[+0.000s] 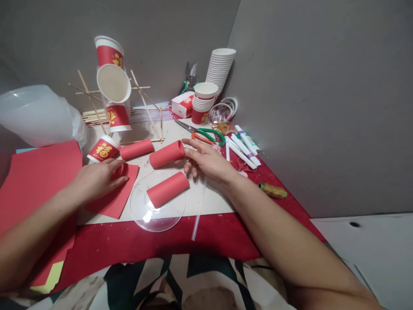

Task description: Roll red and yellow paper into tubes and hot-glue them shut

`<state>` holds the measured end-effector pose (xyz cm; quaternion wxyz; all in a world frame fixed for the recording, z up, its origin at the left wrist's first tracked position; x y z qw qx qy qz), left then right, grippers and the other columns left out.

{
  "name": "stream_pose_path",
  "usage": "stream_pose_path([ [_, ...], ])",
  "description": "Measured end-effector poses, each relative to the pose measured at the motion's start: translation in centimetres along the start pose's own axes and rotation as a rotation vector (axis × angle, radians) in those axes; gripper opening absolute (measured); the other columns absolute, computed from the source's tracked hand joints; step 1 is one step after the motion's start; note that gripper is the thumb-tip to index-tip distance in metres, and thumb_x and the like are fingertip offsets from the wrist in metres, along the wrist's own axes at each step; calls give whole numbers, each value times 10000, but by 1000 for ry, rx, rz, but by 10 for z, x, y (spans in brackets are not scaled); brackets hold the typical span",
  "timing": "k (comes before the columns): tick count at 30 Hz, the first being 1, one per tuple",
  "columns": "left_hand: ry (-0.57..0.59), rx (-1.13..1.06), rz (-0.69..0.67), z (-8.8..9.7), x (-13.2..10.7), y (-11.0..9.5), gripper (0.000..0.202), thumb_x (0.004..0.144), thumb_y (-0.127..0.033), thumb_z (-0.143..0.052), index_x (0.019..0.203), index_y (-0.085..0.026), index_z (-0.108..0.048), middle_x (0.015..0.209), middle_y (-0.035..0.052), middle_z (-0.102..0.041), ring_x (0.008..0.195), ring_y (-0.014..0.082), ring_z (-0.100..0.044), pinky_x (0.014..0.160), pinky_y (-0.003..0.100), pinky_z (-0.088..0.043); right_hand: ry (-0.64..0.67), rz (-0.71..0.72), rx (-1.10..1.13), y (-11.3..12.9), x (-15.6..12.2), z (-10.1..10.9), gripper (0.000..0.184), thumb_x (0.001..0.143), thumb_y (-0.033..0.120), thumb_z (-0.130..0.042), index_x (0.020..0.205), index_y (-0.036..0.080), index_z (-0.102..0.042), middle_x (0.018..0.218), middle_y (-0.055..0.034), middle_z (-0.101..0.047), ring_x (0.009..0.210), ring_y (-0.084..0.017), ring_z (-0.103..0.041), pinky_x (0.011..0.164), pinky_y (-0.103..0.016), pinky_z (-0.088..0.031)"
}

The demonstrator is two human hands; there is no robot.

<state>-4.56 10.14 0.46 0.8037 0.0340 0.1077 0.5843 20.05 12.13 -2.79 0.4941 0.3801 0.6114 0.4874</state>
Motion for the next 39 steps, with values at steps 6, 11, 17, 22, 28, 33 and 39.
stream_pose_path([
  [6, 15, -38, -19, -5, 4, 6, 450, 906, -521, -450, 1187, -201, -596, 1185, 143, -676, 873, 332, -683, 584, 353, -393, -300, 156, -144, 25, -14, 24, 494, 925, 310, -553, 1399, 230, -436, 844, -47, -732, 449, -112, -601, 326, -191, -396],
  [11, 80, -113, -4, -9, 5, 11, 497, 886, -542, -466, 1230, -204, -586, 1014, 157, -722, 855, 357, -681, 614, 369, -405, -347, 322, -199, 40, -24, 30, 286, 900, 382, -591, 1106, 188, -635, 694, -16, -675, 395, -77, -500, 317, -189, -346],
  [17, 111, -169, -2, -7, 5, 9, 510, 876, -530, -477, 1244, -190, -573, 963, 155, -721, 822, 350, -675, 606, 365, -397, -300, 438, -132, 44, -32, 29, 315, 904, 473, -601, 740, 204, -580, 575, 42, -526, 402, -58, -431, 354, -192, -339],
  [22, 98, -155, 8, -7, 5, 9, 489, 874, -532, -473, 1206, -191, -583, 974, 151, -720, 817, 345, -674, 590, 359, -389, -196, 457, 20, 50, -40, 15, 409, 903, 463, -616, 621, 195, -492, 500, 56, -419, 404, -55, -374, 375, -202, -271],
  [28, 74, -121, -5, -9, 5, 9, 500, 880, -542, -458, 1235, -209, -575, 985, 147, -722, 837, 359, -678, 598, 370, -393, -227, 430, 101, 49, -42, 15, 496, 842, 499, -682, 530, 193, -447, 430, 62, -388, 358, -50, -340, 348, -209, -245],
  [33, 63, -108, -24, -9, 5, 5, 469, 885, -531, -455, 1206, -212, -577, 1008, 139, -724, 846, 351, -684, 582, 361, -383, -233, 377, 136, 43, -33, 19, 494, 761, 529, -750, 556, 195, -450, 424, 72, -437, 339, -45, -390, 335, -189, -319],
  [39, 73, -139, 1, -6, 7, 9, 499, 863, -564, -482, 1202, -211, -573, 1000, 136, -718, 856, 346, -678, 584, 351, -385, -242, 388, 107, 46, -33, 24, 350, 678, 392, -846, 782, 230, -554, 590, 54, -616, 481, -93, -580, 347, -166, -370],
])
Point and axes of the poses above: each hand's wrist, its own x-axis towards the middle knuckle, its own z-axis out of the back of the hand, y = z × x, the point moved 10 cm from there along x, towards the middle knuckle
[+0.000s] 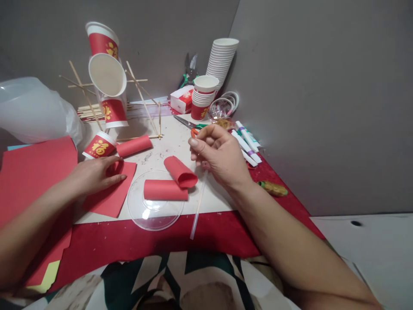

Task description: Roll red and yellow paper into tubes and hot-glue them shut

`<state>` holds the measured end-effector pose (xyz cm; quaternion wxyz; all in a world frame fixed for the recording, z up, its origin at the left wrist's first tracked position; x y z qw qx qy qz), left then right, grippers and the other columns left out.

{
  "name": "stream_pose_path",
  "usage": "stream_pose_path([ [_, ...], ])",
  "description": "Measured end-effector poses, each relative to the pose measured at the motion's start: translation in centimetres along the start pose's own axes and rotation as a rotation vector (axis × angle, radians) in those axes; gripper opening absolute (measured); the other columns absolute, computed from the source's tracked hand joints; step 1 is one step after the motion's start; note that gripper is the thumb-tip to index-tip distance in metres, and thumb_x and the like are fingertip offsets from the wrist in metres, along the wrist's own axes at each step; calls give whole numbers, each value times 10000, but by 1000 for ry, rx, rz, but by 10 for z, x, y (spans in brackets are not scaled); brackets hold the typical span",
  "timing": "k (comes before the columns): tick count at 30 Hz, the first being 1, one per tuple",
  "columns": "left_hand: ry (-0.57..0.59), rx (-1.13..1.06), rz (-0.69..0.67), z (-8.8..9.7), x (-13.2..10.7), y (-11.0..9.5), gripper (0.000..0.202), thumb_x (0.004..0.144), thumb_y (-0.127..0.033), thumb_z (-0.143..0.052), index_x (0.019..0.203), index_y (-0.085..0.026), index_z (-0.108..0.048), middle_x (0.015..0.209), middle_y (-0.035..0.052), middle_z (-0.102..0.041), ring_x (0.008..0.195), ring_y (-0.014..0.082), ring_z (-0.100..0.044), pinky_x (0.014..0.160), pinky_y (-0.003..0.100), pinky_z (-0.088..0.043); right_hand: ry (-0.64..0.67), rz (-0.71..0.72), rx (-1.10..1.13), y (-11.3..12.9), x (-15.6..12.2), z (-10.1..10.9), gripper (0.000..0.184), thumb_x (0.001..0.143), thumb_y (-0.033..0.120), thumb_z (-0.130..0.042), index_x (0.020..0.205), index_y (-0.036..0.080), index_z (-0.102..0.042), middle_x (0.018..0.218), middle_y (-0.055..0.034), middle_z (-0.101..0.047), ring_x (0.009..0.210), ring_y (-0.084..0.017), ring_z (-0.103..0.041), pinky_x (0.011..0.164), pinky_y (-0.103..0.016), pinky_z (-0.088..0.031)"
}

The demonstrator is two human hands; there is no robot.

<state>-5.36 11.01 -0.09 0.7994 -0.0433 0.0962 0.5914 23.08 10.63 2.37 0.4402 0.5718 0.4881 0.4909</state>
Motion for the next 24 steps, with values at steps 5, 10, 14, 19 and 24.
stream_pose_path([
  [5, 25, -38, 29, 5, -1, 1, 437, 848, -563, -519, 1104, -216, -595, 986, 114, -706, 825, 300, -665, 588, 333, -389, -29, 71, -144, 9, -5, 1, 315, 769, 403, -763, 1022, 266, -638, 987, -34, -737, 902, -193, -708, 444, -203, -472],
  [10, 15, -69, 6, 5, 1, 2, 391, 803, -561, -592, 960, -202, -608, 1074, 129, -679, 916, 307, -644, 645, 349, -424, -43, 170, -334, 19, -12, -4, 184, 854, 405, -674, 970, 265, -699, 881, -41, -751, 864, -212, -707, 580, -303, -541],
  [14, -1, -128, -36, 4, 2, 2, 388, 776, -558, -628, 900, -192, -592, 1003, 137, -664, 889, 313, -634, 647, 361, -429, -15, 211, -378, 21, -16, -9, 162, 864, 386, -672, 971, 271, -708, 843, -26, -744, 834, -202, -708, 770, -374, -563],
  [19, 27, -154, -55, 3, 2, 1, 260, 805, -423, -617, 926, -193, -613, 945, 115, -673, 817, 265, -628, 642, 337, -423, -18, 240, -456, 22, -20, -10, 195, 878, 405, -653, 1001, 265, -707, 844, -34, -738, 831, -207, -700, 756, -377, -556],
  [24, -42, -270, -84, 22, -7, -3, 181, 844, -271, -520, 859, -197, -685, 867, 63, -715, 749, 213, -635, 653, 313, -433, -12, 196, -490, 16, -14, -6, 238, 872, 402, -645, 1037, 238, -694, 896, -59, -737, 868, -224, -701, 710, -370, -564],
])
Point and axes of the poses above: each hand's wrist, its own x-axis towards the middle knuckle, its own z-axis out of the back of the hand, y = z × x, the point moved 10 cm from there along x, towards the middle knuckle
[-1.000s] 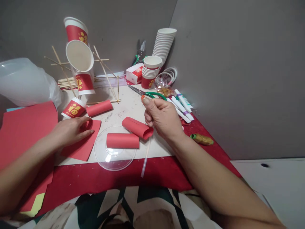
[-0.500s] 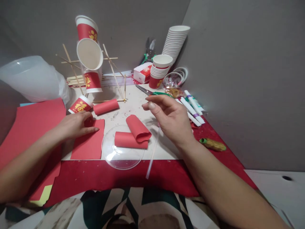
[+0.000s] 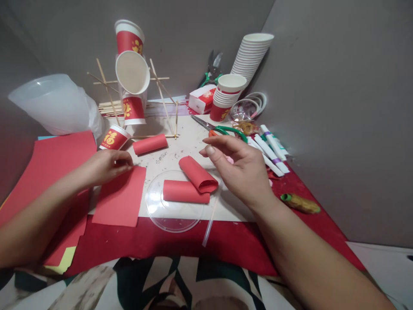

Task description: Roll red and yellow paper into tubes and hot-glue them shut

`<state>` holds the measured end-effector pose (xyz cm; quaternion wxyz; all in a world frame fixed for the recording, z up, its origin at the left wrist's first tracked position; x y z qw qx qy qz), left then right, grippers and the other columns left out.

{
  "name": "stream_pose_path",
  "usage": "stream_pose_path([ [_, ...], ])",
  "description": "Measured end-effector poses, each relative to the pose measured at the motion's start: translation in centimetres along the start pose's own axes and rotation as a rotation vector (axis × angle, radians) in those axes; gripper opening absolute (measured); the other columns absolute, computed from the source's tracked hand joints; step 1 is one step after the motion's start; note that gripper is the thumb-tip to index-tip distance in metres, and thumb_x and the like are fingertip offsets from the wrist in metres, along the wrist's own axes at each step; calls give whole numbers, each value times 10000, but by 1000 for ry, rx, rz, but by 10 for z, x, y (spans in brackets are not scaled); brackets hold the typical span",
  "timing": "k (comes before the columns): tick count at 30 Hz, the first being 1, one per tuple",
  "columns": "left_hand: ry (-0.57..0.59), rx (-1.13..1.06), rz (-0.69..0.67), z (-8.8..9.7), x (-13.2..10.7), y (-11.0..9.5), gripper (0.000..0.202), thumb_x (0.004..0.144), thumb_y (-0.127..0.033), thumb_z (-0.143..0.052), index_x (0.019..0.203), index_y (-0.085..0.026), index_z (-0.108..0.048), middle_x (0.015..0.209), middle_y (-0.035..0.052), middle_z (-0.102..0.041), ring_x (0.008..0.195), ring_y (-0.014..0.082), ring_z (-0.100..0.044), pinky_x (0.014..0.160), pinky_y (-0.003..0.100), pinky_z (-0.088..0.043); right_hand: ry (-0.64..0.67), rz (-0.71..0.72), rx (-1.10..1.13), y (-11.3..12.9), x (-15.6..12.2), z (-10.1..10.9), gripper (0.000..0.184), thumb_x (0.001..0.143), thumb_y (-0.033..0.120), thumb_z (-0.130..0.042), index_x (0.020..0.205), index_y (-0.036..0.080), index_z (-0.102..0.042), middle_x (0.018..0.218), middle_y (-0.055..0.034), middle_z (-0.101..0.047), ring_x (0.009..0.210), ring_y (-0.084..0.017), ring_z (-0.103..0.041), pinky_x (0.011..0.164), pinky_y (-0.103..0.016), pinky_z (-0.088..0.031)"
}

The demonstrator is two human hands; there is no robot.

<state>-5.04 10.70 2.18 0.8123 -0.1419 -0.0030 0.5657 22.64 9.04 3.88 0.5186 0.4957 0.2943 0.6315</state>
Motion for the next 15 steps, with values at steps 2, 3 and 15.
stream_pose_path([
  [2, -141, -68, 24, 22, -9, -3, 200, 842, -278, -524, 854, -187, -702, 831, 57, -722, 721, 213, -638, 652, 319, -445, 53, -6, -72, -2, 2, -3, 291, 865, 419, -639, 1075, 222, -683, 977, -81, -737, 931, -239, -695, 713, -369, -563],
  [3, -233, -103, 14, 34, -15, -6, 204, 844, -284, -533, 871, -185, -710, 841, 56, -727, 737, 215, -644, 671, 321, -457, 101, -1, -118, -2, 3, -7, 344, 858, 438, -639, 1118, 215, -669, 1027, -94, -731, 967, -249, -689, 716, -369, -564],
  [15, -1026, -380, -8, 108, -106, -26, 200, 786, -286, -704, 933, -420, -725, 925, -94, -732, 950, 226, -675, 808, 355, -557, 400, 95, -342, -2, -7, -40, 692, 818, 378, -678, 1449, 252, -424, 1355, -117, -607, 1098, -284, -663, 921, -466, -545],
])
Point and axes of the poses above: each hand's wrist, its own x-axis towards the middle knuckle, its own z-axis out of the back of the hand, y = z × x, the point moved 10 cm from there along x, towards the middle knuckle
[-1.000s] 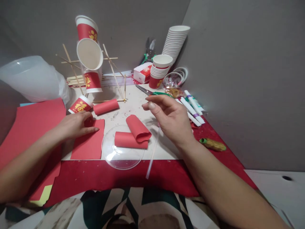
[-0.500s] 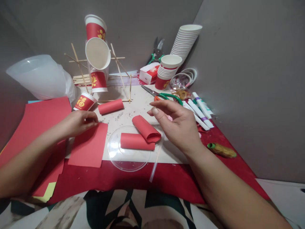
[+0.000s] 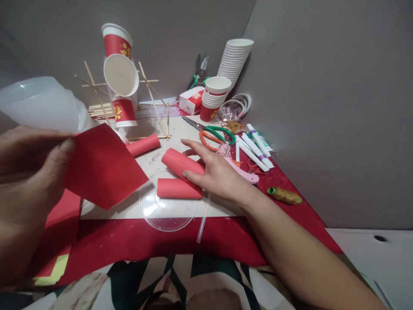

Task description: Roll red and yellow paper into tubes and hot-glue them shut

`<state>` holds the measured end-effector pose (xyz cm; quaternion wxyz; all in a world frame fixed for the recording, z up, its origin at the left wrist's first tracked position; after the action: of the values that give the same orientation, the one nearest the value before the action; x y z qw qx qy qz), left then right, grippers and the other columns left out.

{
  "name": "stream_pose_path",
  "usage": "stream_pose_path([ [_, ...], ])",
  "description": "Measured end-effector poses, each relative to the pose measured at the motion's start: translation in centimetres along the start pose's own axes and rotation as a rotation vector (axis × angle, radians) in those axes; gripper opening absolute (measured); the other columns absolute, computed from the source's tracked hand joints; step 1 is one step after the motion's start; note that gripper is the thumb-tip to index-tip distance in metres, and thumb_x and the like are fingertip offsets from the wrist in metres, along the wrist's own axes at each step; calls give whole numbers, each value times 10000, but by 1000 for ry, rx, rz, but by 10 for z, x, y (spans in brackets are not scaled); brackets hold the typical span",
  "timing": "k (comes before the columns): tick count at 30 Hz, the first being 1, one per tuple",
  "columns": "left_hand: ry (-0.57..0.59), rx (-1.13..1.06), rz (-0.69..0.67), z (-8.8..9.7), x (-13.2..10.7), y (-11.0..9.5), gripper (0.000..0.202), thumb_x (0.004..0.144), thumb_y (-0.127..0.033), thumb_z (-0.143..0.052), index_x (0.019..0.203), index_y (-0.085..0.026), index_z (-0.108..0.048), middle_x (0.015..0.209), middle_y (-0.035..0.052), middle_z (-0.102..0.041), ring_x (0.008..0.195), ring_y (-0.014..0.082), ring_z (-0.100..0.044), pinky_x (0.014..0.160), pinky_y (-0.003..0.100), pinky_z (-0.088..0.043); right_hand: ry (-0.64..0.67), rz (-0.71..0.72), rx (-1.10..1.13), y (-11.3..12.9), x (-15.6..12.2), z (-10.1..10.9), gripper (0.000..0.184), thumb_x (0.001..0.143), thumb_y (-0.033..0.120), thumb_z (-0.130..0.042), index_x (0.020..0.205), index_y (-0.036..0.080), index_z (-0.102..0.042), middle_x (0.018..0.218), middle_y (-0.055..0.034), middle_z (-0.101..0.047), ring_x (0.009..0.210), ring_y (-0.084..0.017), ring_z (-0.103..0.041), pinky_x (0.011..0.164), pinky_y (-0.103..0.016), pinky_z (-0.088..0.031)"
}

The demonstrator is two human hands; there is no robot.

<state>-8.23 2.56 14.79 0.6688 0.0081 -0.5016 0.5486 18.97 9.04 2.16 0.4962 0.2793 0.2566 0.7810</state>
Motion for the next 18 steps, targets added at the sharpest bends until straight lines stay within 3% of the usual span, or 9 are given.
stream_pose_path([
  [4, 25, -157, 178, -16, 1, 22, 74, 798, -325, -719, 862, -356, -739, 872, -94, -736, 894, 182, -671, 799, 305, -559, -190, 89, 52, 1, 3, 17, 674, 828, 390, -683, 1441, 261, -434, 1387, -125, -572, 1214, -297, -593, 985, -498, -504],
  [8, 166, -412, 502, -59, -13, 59, 117, 743, -332, -770, 777, -229, -726, 797, -21, -725, 755, 155, -657, 705, 273, -549, -319, 291, 60, 27, -11, 27, 665, 856, 276, -658, 1467, 311, -398, 1430, -101, -531, 1281, -289, -542, 1044, -492, -473],
  [11, 332, -563, 751, -97, -38, 77, 192, 711, -353, -780, 785, -200, -689, 770, -4, -707, 666, 148, -637, 626, 274, -527, -237, 563, -20, 67, -30, 13, 711, 845, 199, -664, 1479, 348, -377, 1455, -93, -505, 1334, -286, -492, 1075, -485, -455],
  [13, 389, -650, 866, -113, -52, 81, 218, 688, -348, -794, 778, -191, -672, 740, -7, -692, 627, 139, -622, 611, 273, -518, -157, 709, -70, 88, -42, -2, 601, 858, 165, -637, 1414, 324, -472, 1440, -108, -519, 1335, -273, -492, 1070, -473, -460],
  [16, 413, -755, 972, -124, -64, 81, 217, 664, -309, -817, 766, -185, -671, 718, -16, -684, 607, 124, -617, 616, 261, -516, -119, 859, -101, 106, -56, -15, 327, 879, 138, -599, 1172, 274, -653, 1298, -100, -637, 1257, -243, -555, 992, -435, -515],
  [18, 436, -833, 1011, -127, -68, 76, 215, 671, -279, -821, 816, -190, -689, 723, -18, -693, 619, 121, -631, 625, 249, -518, -135, 901, -107, 109, -60, -17, 223, 895, 144, -588, 1060, 251, -693, 1179, -86, -705, 1187, -224, -595, 937, -408, -542],
])
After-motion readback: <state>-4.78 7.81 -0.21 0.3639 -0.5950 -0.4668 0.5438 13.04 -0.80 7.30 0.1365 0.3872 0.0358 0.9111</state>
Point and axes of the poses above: each hand's wrist, its own x-axis towards the middle knuckle, its own z-axis out of the back of the hand, y = z × x, the point moved 10 cm from there along x, towards the middle knuckle
